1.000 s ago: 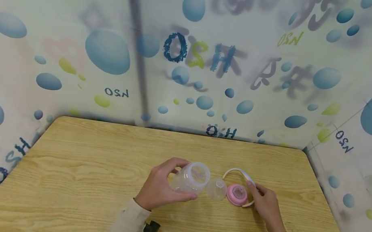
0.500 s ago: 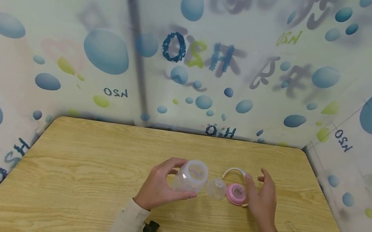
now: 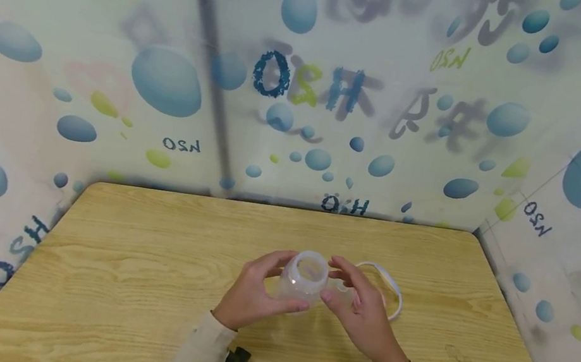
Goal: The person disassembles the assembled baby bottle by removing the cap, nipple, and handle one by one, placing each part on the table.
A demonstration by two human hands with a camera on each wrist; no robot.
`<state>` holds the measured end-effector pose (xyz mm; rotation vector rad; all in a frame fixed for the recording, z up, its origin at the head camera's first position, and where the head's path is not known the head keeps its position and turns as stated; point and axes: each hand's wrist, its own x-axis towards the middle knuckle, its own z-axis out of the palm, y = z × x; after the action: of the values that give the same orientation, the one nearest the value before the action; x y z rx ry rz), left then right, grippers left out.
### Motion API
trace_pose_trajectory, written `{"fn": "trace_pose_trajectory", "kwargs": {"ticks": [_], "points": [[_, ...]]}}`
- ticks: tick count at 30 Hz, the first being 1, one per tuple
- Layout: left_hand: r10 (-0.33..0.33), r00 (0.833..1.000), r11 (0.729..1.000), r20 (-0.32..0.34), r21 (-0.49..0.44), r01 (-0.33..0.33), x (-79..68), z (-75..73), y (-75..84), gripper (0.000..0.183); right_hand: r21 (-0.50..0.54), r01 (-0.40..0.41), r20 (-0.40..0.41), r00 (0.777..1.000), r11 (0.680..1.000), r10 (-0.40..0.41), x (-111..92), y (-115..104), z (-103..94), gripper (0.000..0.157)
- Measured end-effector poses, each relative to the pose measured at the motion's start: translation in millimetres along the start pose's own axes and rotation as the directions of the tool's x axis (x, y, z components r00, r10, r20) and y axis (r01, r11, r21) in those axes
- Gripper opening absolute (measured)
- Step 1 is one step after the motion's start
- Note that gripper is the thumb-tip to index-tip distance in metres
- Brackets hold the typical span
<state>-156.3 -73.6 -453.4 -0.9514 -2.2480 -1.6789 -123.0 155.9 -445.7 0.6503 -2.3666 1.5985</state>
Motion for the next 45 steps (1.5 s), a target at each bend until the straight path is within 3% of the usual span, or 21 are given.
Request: {"fn": "trace_pose_trajectory", "kwargs": {"ticks": [9, 18, 28, 45], "points": [[-0.041, 0.999, 0.998, 0.017, -0.041, 0.042, 4.6, 5.3, -3.4, 0.069, -0.036, 0.072, 0.016, 0.997, 0.997, -0.071, 2.5, 1.7, 5.3, 0.055], [-0.073, 0.997, 0.997, 0.039, 0.018, 0.072, 8.9, 3.4, -8.7, 0.069, -0.104, 0.028, -0.001, 1.000, 0.994, -0.028, 2.7, 1.5, 8.9, 0.050], [-0.076, 0.995, 0.985, 0.069, 0.163, 0.063, 8.1, 2.4, -20.8, 0.080, -0.185, -0.031, -0.006, 1.000, 0.982, 0.030, 3.6, 6.8, 13.3, 0.047], [-0.185, 0.971, 0.964, 0.151, 0.221, 0.149, 5.1, -2.8, -24.7, 0.073, -0.246, -0.072, 0.024, 0.996, 0.967, 0.080, 0.9, 11.0, 20.4, 0.048]]}}
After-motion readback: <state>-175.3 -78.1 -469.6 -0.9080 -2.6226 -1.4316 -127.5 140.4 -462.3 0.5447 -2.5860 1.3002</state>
